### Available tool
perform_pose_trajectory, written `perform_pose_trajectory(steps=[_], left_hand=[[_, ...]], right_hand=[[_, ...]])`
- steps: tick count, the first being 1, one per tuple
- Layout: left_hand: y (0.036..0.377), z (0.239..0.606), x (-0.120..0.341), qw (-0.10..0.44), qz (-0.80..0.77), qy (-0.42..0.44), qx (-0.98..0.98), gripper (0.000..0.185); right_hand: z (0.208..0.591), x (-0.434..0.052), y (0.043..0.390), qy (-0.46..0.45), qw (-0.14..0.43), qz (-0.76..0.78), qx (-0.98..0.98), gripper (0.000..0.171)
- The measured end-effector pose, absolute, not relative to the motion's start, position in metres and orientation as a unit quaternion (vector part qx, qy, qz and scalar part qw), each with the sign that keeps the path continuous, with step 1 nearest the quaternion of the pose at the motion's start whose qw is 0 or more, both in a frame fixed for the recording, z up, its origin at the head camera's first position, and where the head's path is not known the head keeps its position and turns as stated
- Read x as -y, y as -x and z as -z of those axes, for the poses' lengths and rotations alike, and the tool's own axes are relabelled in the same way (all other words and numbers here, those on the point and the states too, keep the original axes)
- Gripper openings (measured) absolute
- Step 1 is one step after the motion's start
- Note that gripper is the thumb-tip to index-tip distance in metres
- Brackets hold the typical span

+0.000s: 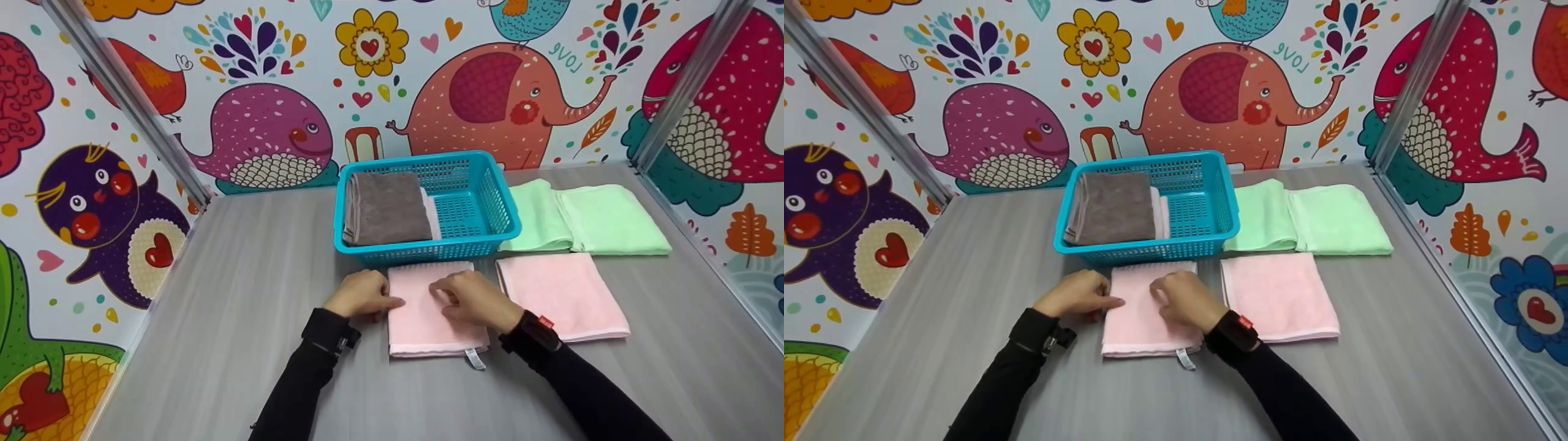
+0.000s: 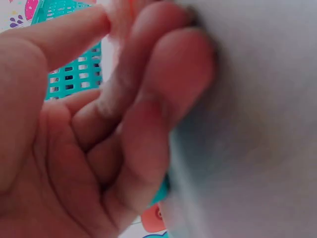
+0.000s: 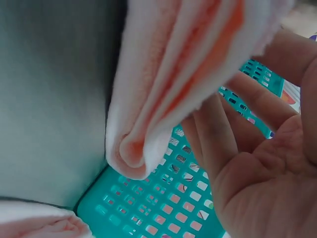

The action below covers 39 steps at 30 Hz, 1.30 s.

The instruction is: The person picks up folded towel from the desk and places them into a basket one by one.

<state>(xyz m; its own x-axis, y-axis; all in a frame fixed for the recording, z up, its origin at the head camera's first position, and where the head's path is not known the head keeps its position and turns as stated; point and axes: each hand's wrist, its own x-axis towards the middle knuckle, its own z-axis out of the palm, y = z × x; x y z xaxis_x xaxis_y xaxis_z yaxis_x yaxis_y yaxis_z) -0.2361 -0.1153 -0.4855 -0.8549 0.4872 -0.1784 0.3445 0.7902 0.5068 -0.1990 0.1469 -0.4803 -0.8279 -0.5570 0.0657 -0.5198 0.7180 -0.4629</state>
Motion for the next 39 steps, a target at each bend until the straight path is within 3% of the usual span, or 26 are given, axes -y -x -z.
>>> perform_pose_trajectory(steps=[6,13,15,20,25,32,39], left_hand=[[0.235,0.485,0.119,0.151,-0.244,-0.201,-0.937,0.047],[0.234,0.485,0.115,0.178,-0.268,-0.186,-0.928,0.039],[0.234,0.486,0.114,0.199,-0.285,-0.177,-0.921,0.036],[0.235,0.488,0.113,0.236,-0.313,-0.156,-0.907,0.03],[0.235,0.488,0.108,0.239,-0.308,-0.165,-0.906,0.025],[0.235,0.491,0.105,0.199,-0.3,-0.213,-0.908,0.025],[0.236,0.494,0.106,0.209,-0.307,-0.217,-0.903,0.023]], right_hand=[[0.479,-0.15,0.202,0.283,0.049,0.265,-0.92,0.041],[0.481,-0.163,0.204,0.197,-0.025,0.26,-0.945,0.031],[0.481,-0.166,0.204,0.172,-0.025,0.232,-0.957,0.036],[0.479,-0.17,0.204,0.153,0.049,0.212,-0.964,0.071],[0.482,-0.167,0.207,0.177,0.106,0.265,-0.942,0.093],[0.485,-0.162,0.208,0.193,0.139,0.289,-0.928,0.081],[0.485,-0.161,0.208,0.194,0.15,0.265,-0.933,0.079]])
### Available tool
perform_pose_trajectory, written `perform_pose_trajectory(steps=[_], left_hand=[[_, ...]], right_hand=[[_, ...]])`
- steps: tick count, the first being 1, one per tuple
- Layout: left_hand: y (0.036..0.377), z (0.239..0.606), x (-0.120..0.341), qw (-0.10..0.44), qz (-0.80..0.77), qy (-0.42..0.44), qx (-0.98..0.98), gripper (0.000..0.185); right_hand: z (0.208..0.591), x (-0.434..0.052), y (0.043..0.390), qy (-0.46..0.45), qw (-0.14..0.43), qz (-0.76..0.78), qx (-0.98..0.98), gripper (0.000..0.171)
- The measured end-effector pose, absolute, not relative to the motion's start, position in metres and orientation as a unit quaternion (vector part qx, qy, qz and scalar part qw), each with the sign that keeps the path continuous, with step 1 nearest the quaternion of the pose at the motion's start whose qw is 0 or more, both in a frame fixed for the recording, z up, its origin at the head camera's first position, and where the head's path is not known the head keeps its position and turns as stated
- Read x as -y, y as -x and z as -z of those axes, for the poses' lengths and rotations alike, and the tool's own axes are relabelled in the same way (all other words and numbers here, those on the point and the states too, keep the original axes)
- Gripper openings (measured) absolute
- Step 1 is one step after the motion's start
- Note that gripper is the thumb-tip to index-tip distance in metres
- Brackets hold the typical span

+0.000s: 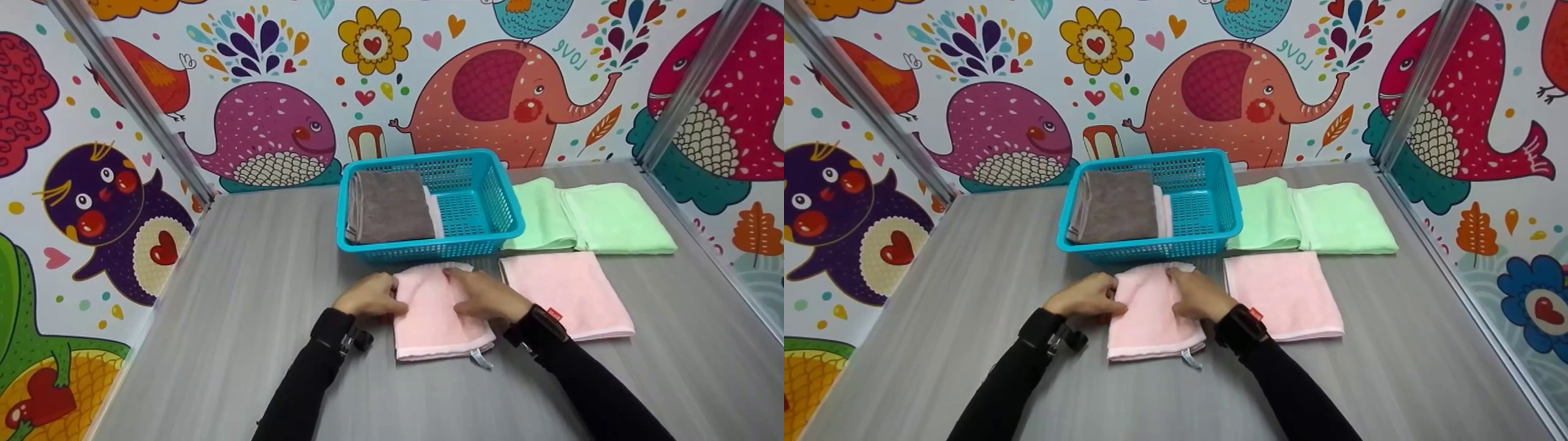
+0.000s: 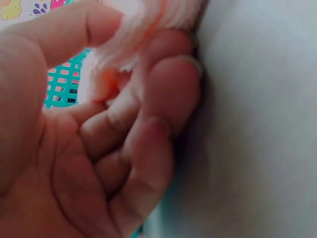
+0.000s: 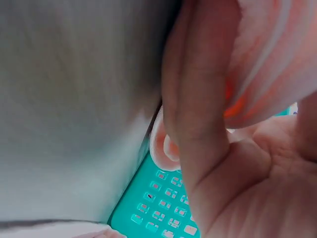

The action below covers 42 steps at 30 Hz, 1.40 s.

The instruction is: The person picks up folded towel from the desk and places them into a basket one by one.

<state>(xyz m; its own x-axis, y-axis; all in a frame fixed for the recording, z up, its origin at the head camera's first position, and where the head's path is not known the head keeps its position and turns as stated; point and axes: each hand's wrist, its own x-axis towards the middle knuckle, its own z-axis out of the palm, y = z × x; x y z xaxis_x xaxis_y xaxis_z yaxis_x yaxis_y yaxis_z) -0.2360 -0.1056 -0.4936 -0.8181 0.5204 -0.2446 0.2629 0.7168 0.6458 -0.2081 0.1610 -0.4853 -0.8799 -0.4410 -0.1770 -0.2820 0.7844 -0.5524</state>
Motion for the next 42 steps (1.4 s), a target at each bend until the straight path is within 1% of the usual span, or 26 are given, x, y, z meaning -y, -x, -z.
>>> perform_pose_trajectory(steps=[3,6,9,12,15,18,21,23,25,29,35,38,40,42], left_hand=[[0.236,0.493,0.103,0.192,-0.291,-0.229,-0.909,0.022],[0.232,0.486,0.098,0.153,-0.255,-0.256,-0.92,0.025],[0.227,0.474,0.093,0.108,-0.227,-0.288,-0.924,0.029],[0.222,0.458,0.093,0.091,-0.245,-0.31,-0.914,0.031],[0.22,0.444,0.099,0.099,-0.307,-0.316,-0.892,0.031],[0.219,0.433,0.108,0.126,-0.392,-0.309,-0.858,0.032],[0.22,0.428,0.114,0.158,-0.457,-0.287,-0.827,0.031],[0.219,0.426,0.115,0.169,-0.48,-0.276,-0.815,0.029],[0.218,0.424,0.115,0.165,-0.485,-0.276,-0.813,0.027],[0.215,0.418,0.116,0.139,-0.477,-0.287,-0.819,0.024],[0.212,0.414,0.118,0.122,-0.489,-0.254,-0.825,0.031],[0.214,0.415,0.117,0.088,-0.502,-0.246,-0.824,0.032],[0.216,0.416,0.114,0.05,-0.483,-0.257,-0.836,0.026],[0.217,0.417,0.112,0.012,-0.451,-0.267,-0.851,0.015]], right_hand=[[0.483,-0.162,0.208,0.199,0.15,0.256,-0.934,0.079],[0.478,-0.163,0.207,0.218,0.143,0.244,-0.934,0.076],[0.466,-0.164,0.205,0.248,0.132,0.241,-0.929,0.068],[0.448,-0.168,0.201,0.281,0.12,0.26,-0.916,0.064],[0.431,-0.174,0.197,0.301,0.104,0.296,-0.9,0.062],[0.418,-0.181,0.195,0.305,0.087,0.337,-0.886,0.061],[0.414,-0.186,0.194,0.304,0.068,0.363,-0.878,0.058],[0.413,-0.187,0.194,0.303,0.059,0.369,-0.877,0.056],[0.414,-0.187,0.194,0.299,0.051,0.371,-0.878,0.055],[0.414,-0.185,0.194,0.295,0.043,0.373,-0.879,0.054],[0.419,-0.18,0.197,0.298,0.033,0.377,-0.877,0.053],[0.42,-0.178,0.199,0.285,0.032,0.392,-0.874,0.054],[0.421,-0.178,0.201,0.275,0.031,0.404,-0.872,0.055],[0.422,-0.178,0.203,0.269,0.025,0.413,-0.869,0.055]])
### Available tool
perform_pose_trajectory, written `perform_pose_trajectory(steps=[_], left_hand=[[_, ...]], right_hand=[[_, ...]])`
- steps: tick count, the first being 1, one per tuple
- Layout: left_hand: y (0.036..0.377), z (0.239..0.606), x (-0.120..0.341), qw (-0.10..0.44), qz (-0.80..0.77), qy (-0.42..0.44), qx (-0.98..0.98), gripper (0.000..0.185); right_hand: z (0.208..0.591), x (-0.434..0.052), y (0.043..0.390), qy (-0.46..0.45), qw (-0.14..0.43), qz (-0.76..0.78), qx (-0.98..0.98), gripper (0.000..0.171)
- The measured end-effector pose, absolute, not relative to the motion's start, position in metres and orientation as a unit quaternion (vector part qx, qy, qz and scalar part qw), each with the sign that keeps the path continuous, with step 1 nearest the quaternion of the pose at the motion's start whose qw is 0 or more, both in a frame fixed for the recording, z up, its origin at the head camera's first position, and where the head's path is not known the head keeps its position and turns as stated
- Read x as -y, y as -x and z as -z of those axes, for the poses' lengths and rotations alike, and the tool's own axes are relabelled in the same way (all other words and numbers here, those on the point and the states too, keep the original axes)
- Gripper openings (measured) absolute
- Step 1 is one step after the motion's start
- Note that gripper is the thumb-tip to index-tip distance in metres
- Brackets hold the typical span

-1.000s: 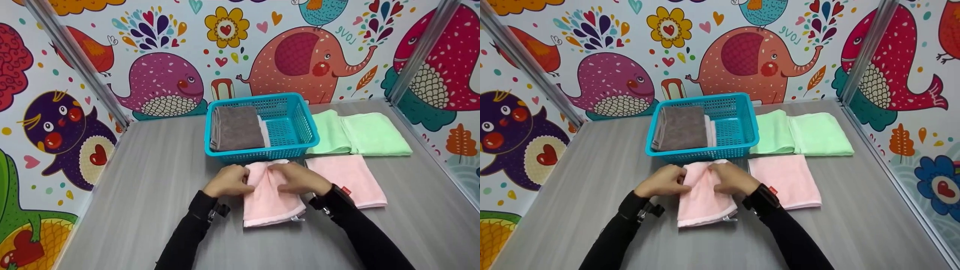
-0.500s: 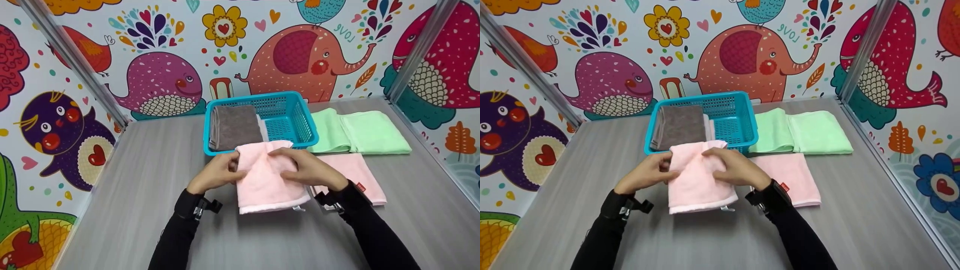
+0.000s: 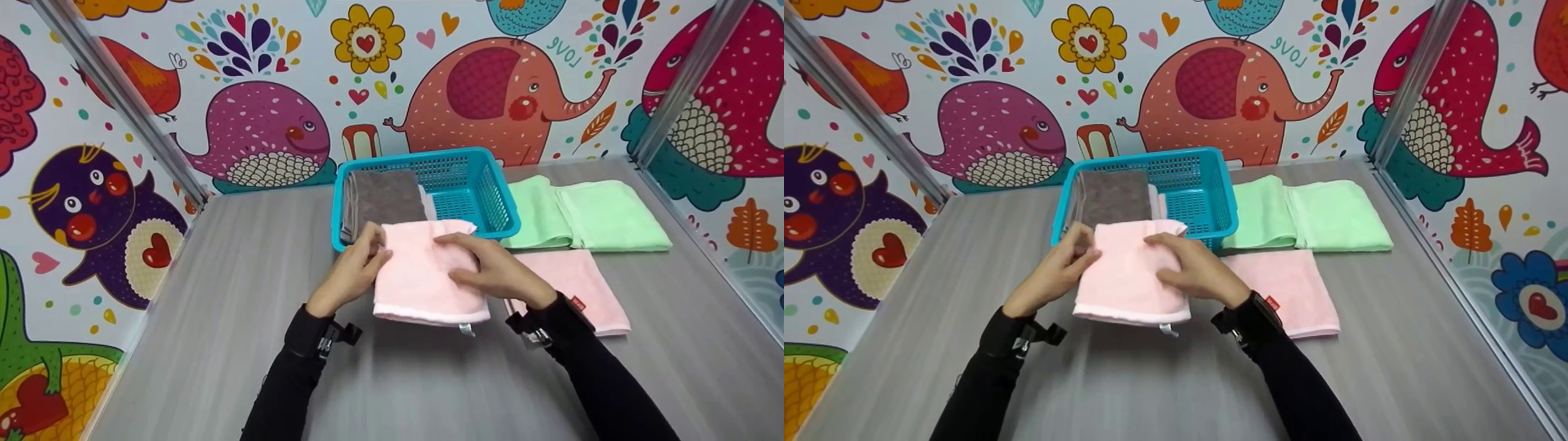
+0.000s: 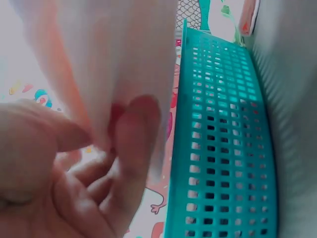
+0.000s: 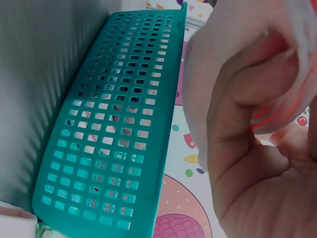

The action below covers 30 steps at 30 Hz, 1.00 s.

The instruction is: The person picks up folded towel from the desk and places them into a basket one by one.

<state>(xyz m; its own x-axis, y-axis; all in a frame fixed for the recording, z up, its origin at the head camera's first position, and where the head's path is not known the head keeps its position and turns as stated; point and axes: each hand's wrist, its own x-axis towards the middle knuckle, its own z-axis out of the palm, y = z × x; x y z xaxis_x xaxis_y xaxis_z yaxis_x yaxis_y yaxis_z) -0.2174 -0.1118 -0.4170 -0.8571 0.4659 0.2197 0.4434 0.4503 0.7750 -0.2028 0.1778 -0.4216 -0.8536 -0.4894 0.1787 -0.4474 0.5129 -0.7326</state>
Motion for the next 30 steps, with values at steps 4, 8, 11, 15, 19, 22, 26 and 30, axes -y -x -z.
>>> perform_pose_trajectory(steps=[4,8,11,15,19,22,26,30], left_hand=[[0.219,0.418,0.108,-0.02,-0.408,-0.268,-0.872,0.01],[0.222,0.419,0.107,-0.015,-0.427,-0.246,-0.87,0.021],[0.226,0.421,0.108,-0.016,-0.445,-0.225,-0.866,0.024],[0.233,0.424,0.109,-0.041,-0.456,-0.211,-0.864,0.039],[0.241,0.429,0.111,-0.076,-0.45,-0.223,-0.861,0.045],[0.249,0.432,0.112,-0.118,-0.443,-0.224,-0.86,0.038],[0.26,0.433,0.113,-0.163,-0.446,-0.204,-0.856,0.031],[0.271,0.432,0.116,-0.137,-0.475,-0.186,-0.849,0.043]], right_hand=[[0.422,-0.176,0.208,0.266,0.002,0.421,-0.867,0.056],[0.422,-0.173,0.216,0.26,-0.019,0.43,-0.865,0.058],[0.422,-0.169,0.226,0.26,-0.033,0.436,-0.861,0.058],[0.422,-0.164,0.242,0.248,-0.034,0.458,-0.853,0.057],[0.425,-0.16,0.255,0.232,-0.033,0.473,-0.849,0.055],[0.426,-0.156,0.262,0.23,-0.037,0.476,-0.848,0.053],[0.423,-0.148,0.271,0.237,-0.056,0.476,-0.845,0.048],[0.419,-0.139,0.28,0.215,-0.075,0.468,-0.854,0.04]])
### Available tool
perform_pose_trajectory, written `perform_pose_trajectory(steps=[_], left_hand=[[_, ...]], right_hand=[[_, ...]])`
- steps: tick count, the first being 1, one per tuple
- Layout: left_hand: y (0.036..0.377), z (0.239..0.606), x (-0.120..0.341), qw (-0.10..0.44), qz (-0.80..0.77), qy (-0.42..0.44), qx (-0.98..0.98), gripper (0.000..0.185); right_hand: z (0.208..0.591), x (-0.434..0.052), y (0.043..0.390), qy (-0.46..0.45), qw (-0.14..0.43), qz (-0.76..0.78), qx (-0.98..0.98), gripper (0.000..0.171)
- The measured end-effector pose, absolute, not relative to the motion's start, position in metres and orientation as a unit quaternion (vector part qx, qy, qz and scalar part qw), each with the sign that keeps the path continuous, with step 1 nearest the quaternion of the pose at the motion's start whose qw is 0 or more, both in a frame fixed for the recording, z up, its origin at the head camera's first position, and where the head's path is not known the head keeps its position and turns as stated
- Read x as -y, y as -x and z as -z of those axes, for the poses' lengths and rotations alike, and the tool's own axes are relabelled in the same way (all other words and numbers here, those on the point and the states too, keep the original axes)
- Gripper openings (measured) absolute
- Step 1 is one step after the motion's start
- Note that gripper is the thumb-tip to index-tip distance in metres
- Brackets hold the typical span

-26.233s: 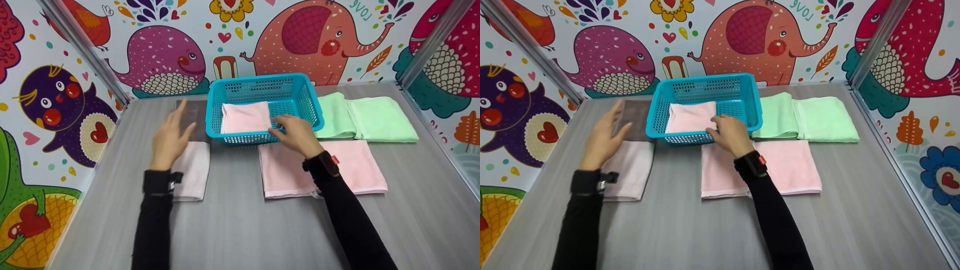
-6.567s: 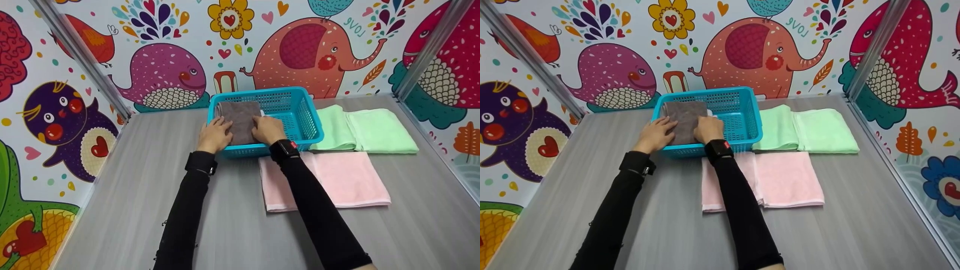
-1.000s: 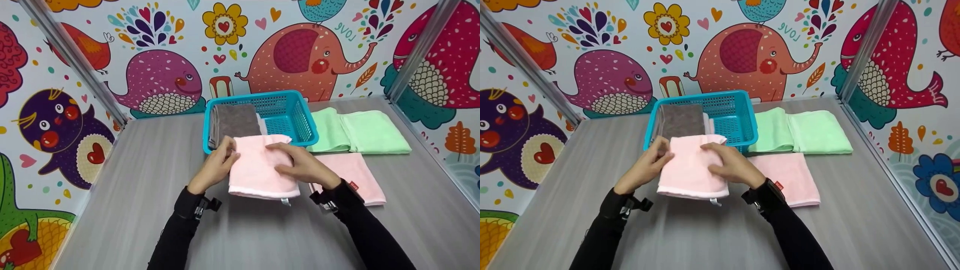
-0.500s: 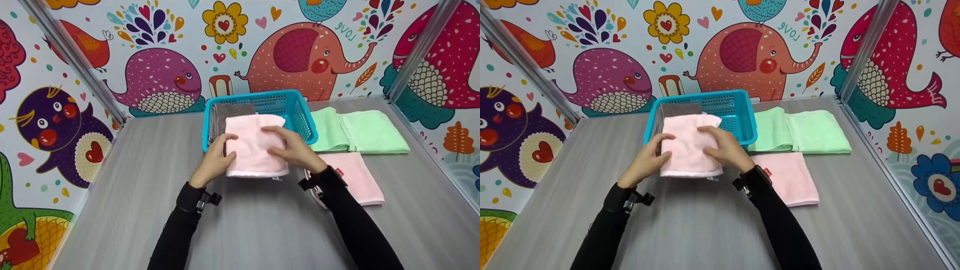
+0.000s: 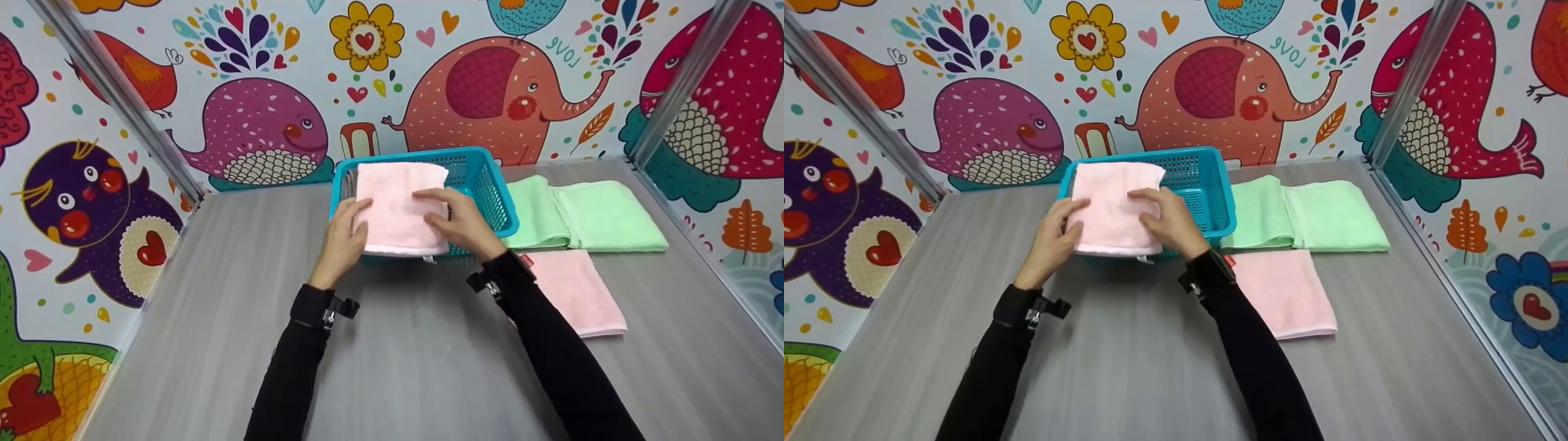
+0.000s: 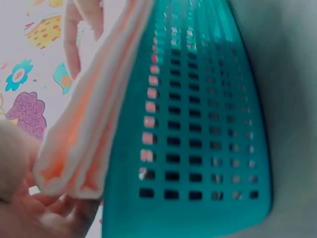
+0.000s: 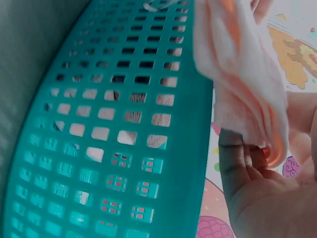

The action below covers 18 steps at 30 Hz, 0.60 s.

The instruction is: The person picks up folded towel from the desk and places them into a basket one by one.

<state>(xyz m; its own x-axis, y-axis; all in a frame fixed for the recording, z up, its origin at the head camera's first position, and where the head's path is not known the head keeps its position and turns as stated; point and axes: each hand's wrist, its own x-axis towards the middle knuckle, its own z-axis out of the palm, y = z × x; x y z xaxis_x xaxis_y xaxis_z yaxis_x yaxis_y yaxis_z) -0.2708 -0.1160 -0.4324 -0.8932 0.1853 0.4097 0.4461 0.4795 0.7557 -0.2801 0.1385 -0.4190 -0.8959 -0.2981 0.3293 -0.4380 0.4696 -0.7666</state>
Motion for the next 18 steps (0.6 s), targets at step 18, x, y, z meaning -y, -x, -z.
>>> perform_pose_trajectory(steps=[18], left_hand=[[0.297,0.445,0.127,0.144,0.383,0.154,0.9,0.044]], right_hand=[[0.43,-0.105,0.315,-0.169,0.038,-0.389,0.905,0.071]])
